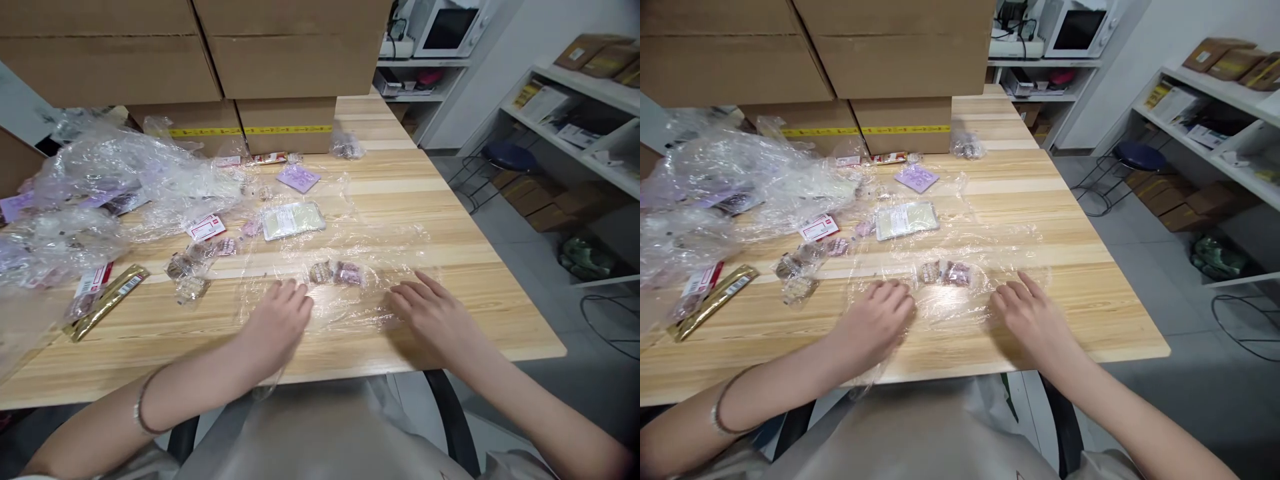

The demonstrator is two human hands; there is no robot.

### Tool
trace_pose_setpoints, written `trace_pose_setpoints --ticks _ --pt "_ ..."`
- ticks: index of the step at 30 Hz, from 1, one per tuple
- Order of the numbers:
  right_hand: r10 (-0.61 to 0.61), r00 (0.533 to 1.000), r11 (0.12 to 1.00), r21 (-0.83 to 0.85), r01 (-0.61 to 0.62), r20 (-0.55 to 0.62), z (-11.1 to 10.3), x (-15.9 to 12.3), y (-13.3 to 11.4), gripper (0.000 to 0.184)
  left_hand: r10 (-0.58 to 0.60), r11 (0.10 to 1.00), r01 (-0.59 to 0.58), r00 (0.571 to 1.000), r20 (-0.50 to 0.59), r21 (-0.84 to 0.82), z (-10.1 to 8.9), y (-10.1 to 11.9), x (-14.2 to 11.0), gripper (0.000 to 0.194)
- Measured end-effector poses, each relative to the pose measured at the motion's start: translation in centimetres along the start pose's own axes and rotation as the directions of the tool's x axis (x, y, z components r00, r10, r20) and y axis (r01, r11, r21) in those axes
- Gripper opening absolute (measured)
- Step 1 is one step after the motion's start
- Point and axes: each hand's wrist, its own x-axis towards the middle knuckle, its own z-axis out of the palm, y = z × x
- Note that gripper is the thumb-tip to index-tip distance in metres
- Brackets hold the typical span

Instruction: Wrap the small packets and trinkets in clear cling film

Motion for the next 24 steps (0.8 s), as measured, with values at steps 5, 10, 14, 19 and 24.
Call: trace_pose_setpoints --ticks 5,10,14,19,24 --pt "0.142 0.978 0.839 0.505 -0.202 0.155 -0.7 -0.6 5.1 0.026 -0.089 0.975 0.107 0.991 0.098 -0.194 -1.5 -7.9 -4.1 0.026" --pt "0.310 0.860 0.347 0.794 -0.499 0.405 1.2 -0.1 8.9 0.035 -0.018 0.729 0.142 0.982 0.189 -0.670 -1.2 -13.5 -4.8 0.024" --pt "0.482 0.782 0.142 0.845 -0.515 0.395 3.4 1.0 8.7 0.038 -0.202 0.343 0.200 0.970 0.136 -0.918 -0.3 -13.4 -2.8 0.026" --pt "0.576 0.724 0.085 0.853 -0.515 0.380 4.1 3.0 7.5 0.031 -0.072 0.410 0.052 0.997 0.024 -0.911 -0.5 -11.5 -3.2 0.041" --pt "0.565 0.720 0.044 0.856 -0.515 0.404 4.2 4.1 7.5 0.014 0.044 0.805 -0.038 0.999 -0.005 -0.592 -0.7 -8.3 -4.7 0.089"
